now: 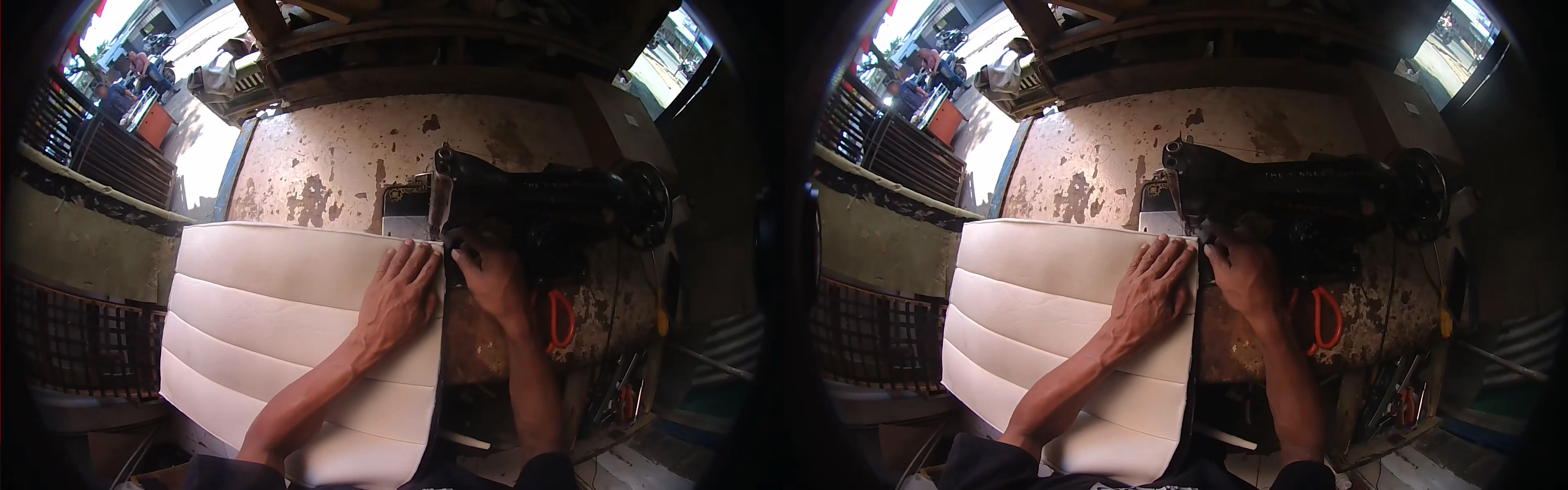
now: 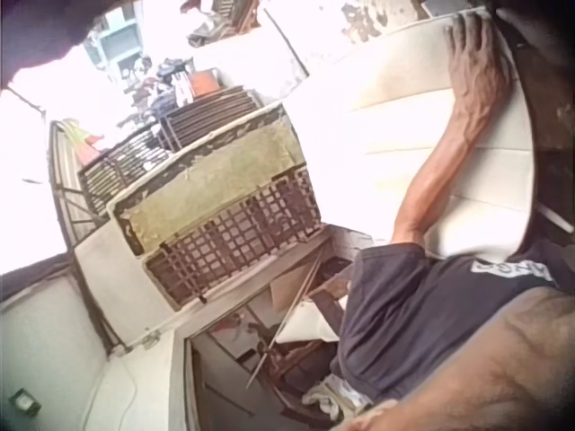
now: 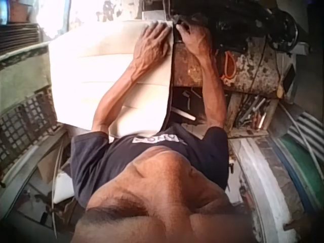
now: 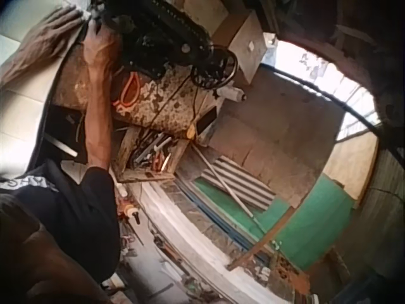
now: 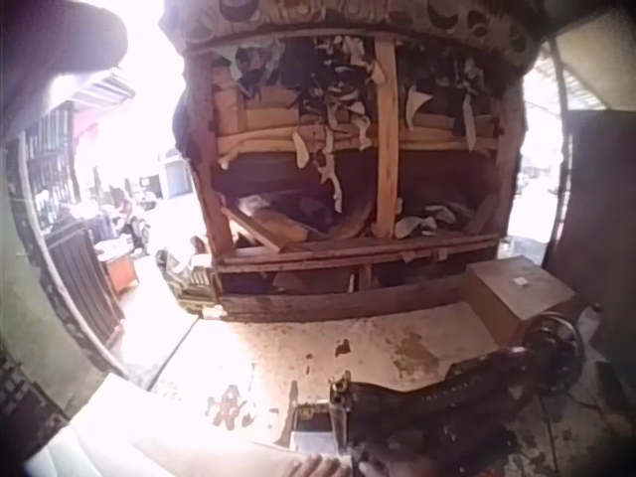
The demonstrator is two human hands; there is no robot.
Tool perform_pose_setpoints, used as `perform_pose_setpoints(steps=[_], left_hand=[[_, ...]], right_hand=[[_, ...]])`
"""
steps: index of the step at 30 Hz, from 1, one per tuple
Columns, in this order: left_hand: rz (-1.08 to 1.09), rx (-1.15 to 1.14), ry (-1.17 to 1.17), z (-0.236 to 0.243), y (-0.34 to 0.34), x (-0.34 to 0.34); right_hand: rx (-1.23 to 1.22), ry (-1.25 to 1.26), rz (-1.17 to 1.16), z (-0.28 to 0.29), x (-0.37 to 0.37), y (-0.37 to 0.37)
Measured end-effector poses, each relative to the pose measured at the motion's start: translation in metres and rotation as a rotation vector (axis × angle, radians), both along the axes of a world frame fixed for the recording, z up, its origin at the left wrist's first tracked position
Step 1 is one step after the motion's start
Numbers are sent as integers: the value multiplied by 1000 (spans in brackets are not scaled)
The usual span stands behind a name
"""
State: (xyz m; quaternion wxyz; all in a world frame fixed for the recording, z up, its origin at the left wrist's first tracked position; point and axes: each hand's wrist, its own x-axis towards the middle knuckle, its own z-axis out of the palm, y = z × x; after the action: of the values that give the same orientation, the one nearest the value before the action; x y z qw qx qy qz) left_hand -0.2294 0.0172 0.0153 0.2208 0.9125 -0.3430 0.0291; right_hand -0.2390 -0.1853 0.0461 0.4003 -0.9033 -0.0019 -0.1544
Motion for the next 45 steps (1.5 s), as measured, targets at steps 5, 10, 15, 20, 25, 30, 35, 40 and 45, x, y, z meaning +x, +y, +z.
perform_pose_setpoints(steps=[5, 10, 15, 20, 25, 30, 35, 40, 45], left_hand=[[-8, 0, -43, 3, -3, 1], [11, 12, -3, -1, -1, -2], [-1, 16, -31, 1, -2, 0], [7, 6, 10, -2, -2, -1], [20, 14, 27, 2, -4, 1], [0, -49, 11, 2, -5, 8], [-5, -73, 19, -1, -5, 12], [5, -68, 53, 0, -5, 15], [4, -29, 29, -2, -8, 19]], right_hand=[[-178, 20, 66, -18, 29, 10], [-60, -136, -162, -36, 28, 34], [-83, -172, -98, -32, 34, 23], [-161, -27, -20, -35, 35, 9], [37, -134, 102, -30, 27, -1], [159, 74, 129, -15, 10, 3], [280, 226, 78, -6, -14, 17], [103, 61, 42, -9, -19, 25], [51, 68, 99, 3, -25, 23]])
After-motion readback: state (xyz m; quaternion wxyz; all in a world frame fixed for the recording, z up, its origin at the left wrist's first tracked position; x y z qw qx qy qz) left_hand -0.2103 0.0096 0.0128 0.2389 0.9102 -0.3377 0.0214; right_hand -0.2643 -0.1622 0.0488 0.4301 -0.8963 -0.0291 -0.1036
